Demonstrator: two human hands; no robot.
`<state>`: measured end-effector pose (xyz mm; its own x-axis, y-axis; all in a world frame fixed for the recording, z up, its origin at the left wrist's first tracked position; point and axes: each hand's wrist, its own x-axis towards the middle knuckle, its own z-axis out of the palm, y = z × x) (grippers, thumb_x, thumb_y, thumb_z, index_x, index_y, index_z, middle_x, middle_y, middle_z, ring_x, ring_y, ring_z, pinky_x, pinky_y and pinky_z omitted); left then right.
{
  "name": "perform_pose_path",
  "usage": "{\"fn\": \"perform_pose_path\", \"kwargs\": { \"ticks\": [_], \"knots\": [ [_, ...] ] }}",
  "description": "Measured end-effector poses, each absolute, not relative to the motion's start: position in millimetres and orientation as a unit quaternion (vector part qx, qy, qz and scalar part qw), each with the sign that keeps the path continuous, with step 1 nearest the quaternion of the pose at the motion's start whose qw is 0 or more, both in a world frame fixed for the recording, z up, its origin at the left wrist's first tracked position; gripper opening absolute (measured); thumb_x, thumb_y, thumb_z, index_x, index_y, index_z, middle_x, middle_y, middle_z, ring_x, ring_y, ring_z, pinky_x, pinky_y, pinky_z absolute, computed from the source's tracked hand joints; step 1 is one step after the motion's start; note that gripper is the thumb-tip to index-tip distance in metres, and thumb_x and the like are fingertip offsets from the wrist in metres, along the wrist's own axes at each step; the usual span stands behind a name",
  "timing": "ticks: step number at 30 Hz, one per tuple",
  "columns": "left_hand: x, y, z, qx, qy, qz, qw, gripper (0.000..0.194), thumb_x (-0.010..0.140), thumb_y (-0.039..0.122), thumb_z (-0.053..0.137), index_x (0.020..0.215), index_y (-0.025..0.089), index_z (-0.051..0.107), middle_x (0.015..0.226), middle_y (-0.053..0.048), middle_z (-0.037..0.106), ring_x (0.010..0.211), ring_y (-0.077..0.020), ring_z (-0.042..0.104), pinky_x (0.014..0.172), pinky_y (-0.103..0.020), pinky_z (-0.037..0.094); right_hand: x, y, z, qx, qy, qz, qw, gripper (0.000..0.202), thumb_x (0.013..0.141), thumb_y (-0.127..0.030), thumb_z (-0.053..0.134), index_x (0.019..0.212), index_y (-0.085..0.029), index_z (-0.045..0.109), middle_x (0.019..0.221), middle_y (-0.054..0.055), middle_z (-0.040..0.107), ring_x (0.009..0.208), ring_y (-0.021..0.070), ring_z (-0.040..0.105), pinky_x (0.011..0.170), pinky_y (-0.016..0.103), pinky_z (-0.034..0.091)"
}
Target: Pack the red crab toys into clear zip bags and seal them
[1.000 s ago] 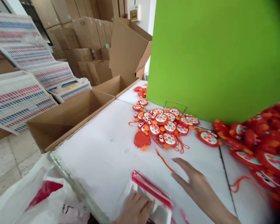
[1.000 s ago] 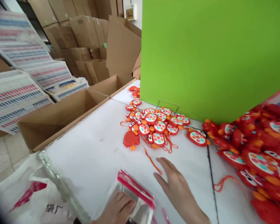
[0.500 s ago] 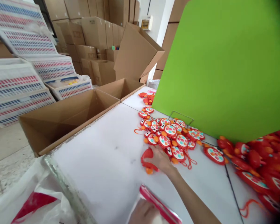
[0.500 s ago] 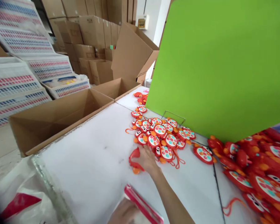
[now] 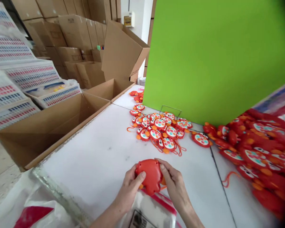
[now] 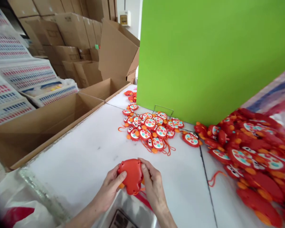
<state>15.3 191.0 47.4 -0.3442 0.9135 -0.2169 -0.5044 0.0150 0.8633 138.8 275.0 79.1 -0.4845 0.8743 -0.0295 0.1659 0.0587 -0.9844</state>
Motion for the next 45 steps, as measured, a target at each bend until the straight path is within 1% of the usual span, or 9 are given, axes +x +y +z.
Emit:
{"fn": "perform_pose_path", "kwargs": {
  "ticks": [4,8,16,21,25,27,30,38,45],
  "knots": [
    [16.8,183.7,59.0,0.230,0.490,0.652,0.531,0.038,0.078,0.045,0.065,0.106,0.019,0.063,0.103,-0.007,0.065,0.097,-0.0225,0.058,0.085,-0.031,0.047,145.5,274.0,79.7,-0.388,-0.665,0.565,0.297,0.048,0.084,-0.052,0.051,0.114,-0.016,0.061,0.105,0.008,0.069,0.094,0.0216,0.062,0.086,0.029,0.048],
    [17.6,181.4,60.6,0.282,0.538,0.624,0.492,0.037,0.080,0.045,0.062,0.106,0.018,0.062,0.099,-0.007,0.065,0.093,-0.0210,0.058,0.083,-0.029,0.046,147.6,270.9,76.2,-0.405,-0.671,0.551,0.287,0.060,0.078,-0.053,0.059,0.121,-0.012,0.056,0.102,0.010,0.069,0.088,0.0235,0.064,0.082,0.033,0.051],
    [3.3,187.2,72.8,0.390,0.553,0.545,0.495,0.035,0.083,0.044,0.058,0.102,0.014,0.060,0.093,-0.007,0.063,0.089,-0.0205,0.057,0.080,-0.029,0.045,166.7,283.6,92.3,-0.314,-0.701,0.597,0.233,0.046,0.083,-0.051,0.052,0.116,-0.019,0.062,0.099,0.007,0.070,0.086,0.0229,0.064,0.074,0.034,0.053],
    [-3.0,188.9,94.2,0.459,0.643,0.520,0.325,0.026,0.088,0.039,0.050,0.099,0.017,0.059,0.092,-0.006,0.062,0.087,-0.0192,0.057,0.077,-0.027,0.045,167.7,305.3,116.1,-0.333,-0.729,0.519,0.297,0.034,0.076,-0.040,0.064,0.099,-0.016,0.061,0.079,0.002,0.066,0.072,0.0197,0.060,0.067,0.030,0.049],
    [17.9,165.7,59.2,0.661,0.636,0.348,0.192,0.026,0.090,0.029,0.046,0.069,0.018,0.056,0.072,-0.003,0.058,0.074,-0.0178,0.053,0.072,-0.029,0.044,179.8,325.6,120.6,-0.430,-0.608,0.516,0.423,0.041,0.073,-0.047,0.064,0.099,-0.018,0.053,0.081,0.002,0.062,0.069,0.0173,0.059,0.060,0.027,0.048],
    [34.6,151.7,29.2,0.750,0.594,0.242,0.158,0.012,0.087,0.026,0.054,0.081,0.017,0.058,0.088,-0.005,0.061,0.086,-0.0205,0.053,0.079,-0.032,0.045,187.0,321.5,111.5,-0.446,-0.555,0.550,0.437,0.047,0.069,-0.046,0.069,0.104,-0.019,0.052,0.086,0.003,0.064,0.072,0.0181,0.060,0.062,0.028,0.049],
    [52.0,139.5,-4.5,0.781,0.599,0.140,0.108,0.016,0.086,0.018,0.055,0.101,0.017,0.054,0.100,-0.006,0.059,0.093,-0.0213,0.052,0.083,-0.034,0.043,196.1,295.0,87.6,-0.458,-0.537,0.597,0.382,0.051,0.068,-0.043,0.071,0.109,-0.018,0.054,0.092,0.006,0.067,0.081,0.0219,0.062,0.069,0.031,0.051],
    [51.2,147.7,-2.1,0.776,0.599,0.161,0.111,0.003,0.085,0.015,0.052,0.085,0.017,0.054,0.087,-0.004,0.059,0.084,-0.0216,0.051,0.080,-0.037,0.041,224.5,235.5,37.8,-0.552,-0.431,0.640,0.316,0.052,0.078,-0.051,0.060,0.119,-0.019,0.056,0.117,0.009,0.065,0.104,0.0272,0.061,0.076,0.032,0.054],
    [42.7,135.7,-1.2,0.651,0.639,0.306,0.272,0.054,0.075,0.003,0.049,0.126,0.017,0.039,0.105,-0.007,0.058,0.096,-0.0209,0.052,0.087,-0.036,0.043,257.4,215.1,20.9,-0.616,-0.518,0.535,0.257,0.050,0.073,-0.048,0.065,0.116,-0.025,0.063,0.121,0.003,0.063,0.116,0.0278,0.055,0.086,0.032,0.053]
  ]
}}
